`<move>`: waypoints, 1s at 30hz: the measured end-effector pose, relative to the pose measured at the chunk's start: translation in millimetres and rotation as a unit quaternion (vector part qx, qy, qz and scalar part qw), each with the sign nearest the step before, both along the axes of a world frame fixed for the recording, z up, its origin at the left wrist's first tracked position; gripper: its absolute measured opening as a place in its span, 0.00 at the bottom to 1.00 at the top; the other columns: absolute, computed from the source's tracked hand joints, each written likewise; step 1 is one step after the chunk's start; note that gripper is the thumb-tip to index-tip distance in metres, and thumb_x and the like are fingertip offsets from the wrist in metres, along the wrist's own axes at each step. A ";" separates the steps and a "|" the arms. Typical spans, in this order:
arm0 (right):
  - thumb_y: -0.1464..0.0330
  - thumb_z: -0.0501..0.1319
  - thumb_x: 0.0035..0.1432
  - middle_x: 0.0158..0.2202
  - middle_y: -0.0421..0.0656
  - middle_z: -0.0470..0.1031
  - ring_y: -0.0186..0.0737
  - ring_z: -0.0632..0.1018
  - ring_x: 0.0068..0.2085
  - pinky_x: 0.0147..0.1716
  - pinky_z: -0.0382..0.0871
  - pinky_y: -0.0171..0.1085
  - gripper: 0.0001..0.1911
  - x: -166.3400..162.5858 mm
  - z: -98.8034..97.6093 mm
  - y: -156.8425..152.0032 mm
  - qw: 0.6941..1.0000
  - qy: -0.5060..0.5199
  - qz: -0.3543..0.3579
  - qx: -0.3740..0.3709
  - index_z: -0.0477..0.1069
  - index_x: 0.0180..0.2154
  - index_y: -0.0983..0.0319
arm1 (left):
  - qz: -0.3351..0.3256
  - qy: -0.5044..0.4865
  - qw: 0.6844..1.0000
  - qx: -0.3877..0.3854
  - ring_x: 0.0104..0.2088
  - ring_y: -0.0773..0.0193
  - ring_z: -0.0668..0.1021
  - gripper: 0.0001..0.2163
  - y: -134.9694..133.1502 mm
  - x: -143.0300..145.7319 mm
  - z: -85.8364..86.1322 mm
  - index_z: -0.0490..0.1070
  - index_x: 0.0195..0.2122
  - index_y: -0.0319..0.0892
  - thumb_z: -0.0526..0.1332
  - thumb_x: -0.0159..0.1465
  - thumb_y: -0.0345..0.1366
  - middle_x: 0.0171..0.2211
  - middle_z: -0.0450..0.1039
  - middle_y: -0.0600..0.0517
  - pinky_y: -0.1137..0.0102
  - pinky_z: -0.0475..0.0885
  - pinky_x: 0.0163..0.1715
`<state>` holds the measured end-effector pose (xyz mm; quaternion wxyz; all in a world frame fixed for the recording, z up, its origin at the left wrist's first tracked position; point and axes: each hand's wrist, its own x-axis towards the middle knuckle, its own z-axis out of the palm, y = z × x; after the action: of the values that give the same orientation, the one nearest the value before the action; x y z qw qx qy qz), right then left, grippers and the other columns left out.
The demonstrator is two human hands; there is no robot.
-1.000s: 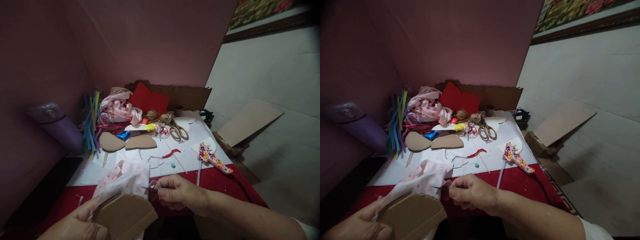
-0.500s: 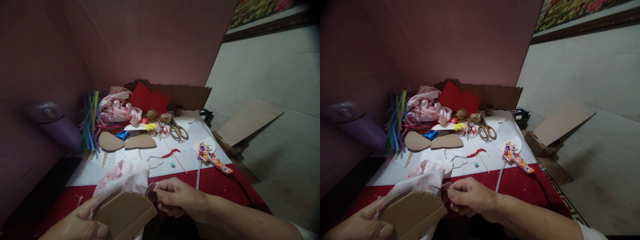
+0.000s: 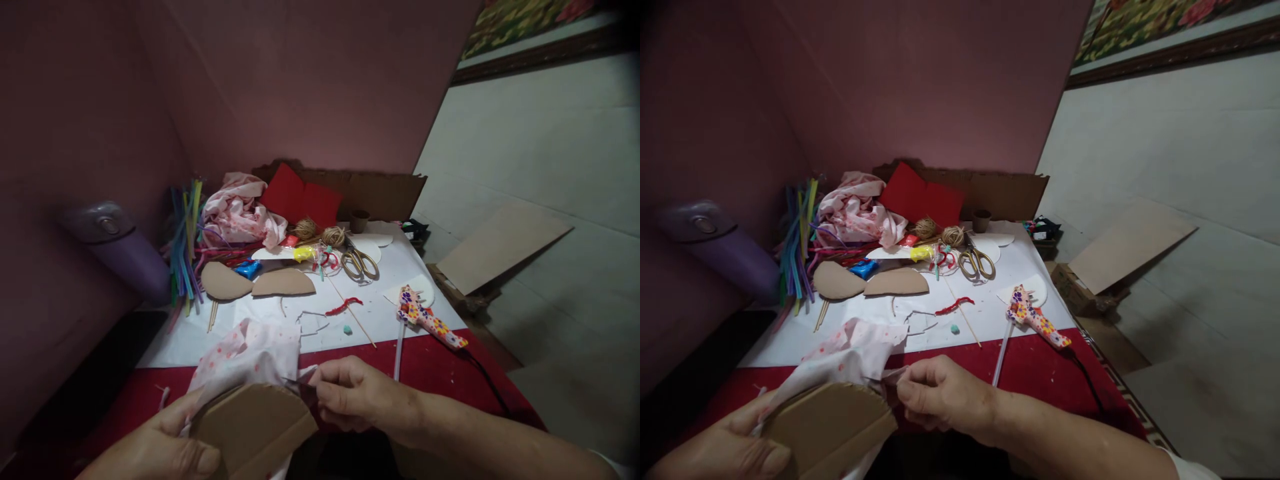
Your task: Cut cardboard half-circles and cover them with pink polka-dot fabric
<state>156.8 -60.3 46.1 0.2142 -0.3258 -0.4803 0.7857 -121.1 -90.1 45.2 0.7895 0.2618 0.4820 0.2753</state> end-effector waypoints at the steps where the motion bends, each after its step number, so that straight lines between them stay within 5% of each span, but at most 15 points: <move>1: 0.46 0.62 0.50 0.20 0.32 0.59 0.23 0.55 0.17 0.14 0.41 0.28 0.26 0.4 0.3 0.5 1.000 -0.009 0.002 -0.003 0.62 0.29 0.63 | -0.006 -0.003 1.000 0.001 0.41 0.46 0.79 0.41 0.1 -0.2 -0.3 0.61 0.60 0.42 0.71 0.43 0.31 0.42 0.80 0.44 0.62 0.74 0.37; 10: 0.48 0.64 0.48 0.18 0.31 0.58 0.22 0.52 0.16 0.14 0.38 0.29 0.25 -1.6 2.1 1.2 0.999 0.012 -0.008 -0.045 0.59 0.26 0.62 | -0.022 -0.021 1.000 0.008 0.42 0.48 0.79 0.38 0.7 -2.8 -4.8 0.65 0.58 0.46 0.72 0.42 0.33 0.42 0.79 0.47 0.63 0.73 0.39; 16: 0.48 0.63 0.50 0.16 0.31 0.56 0.23 0.52 0.16 0.14 0.38 0.30 0.26 -1.7 -1.3 -2.5 0.999 0.019 -0.037 -0.026 0.69 0.30 0.67 | -0.029 -0.023 0.999 -0.004 0.44 0.43 0.78 0.42 -0.6 -1.5 2.2 0.58 0.62 0.48 0.70 0.45 0.33 0.43 0.79 0.46 0.59 0.72 0.40; 21: 0.47 0.64 0.47 0.18 0.33 0.62 0.22 0.54 0.16 0.13 0.38 0.29 0.26 0.6 -1.6 -1.6 0.999 -0.004 -0.023 -0.040 0.66 0.28 0.64 | -0.047 -0.044 0.998 0.003 0.41 0.45 0.79 0.32 -1.1 5.2 7.5 0.69 0.55 0.47 0.70 0.45 0.33 0.40 0.80 0.47 0.62 0.72 0.37; 30: 0.49 0.60 0.54 0.20 0.36 0.63 0.23 0.55 0.16 0.14 0.40 0.29 0.26 13.6 -1.0 2.3 0.999 0.013 0.036 -0.037 0.71 0.35 0.68 | -0.031 -0.009 0.999 0.002 0.39 0.47 0.80 0.38 -1.3 0.8 7.2 0.62 0.59 0.47 0.70 0.44 0.31 0.39 0.80 0.47 0.63 0.73 0.36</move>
<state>170.4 -58.1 45.1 0.1802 -0.3061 -0.4598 0.8139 -120.3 -91.3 52.4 0.8015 0.2755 0.4660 0.2541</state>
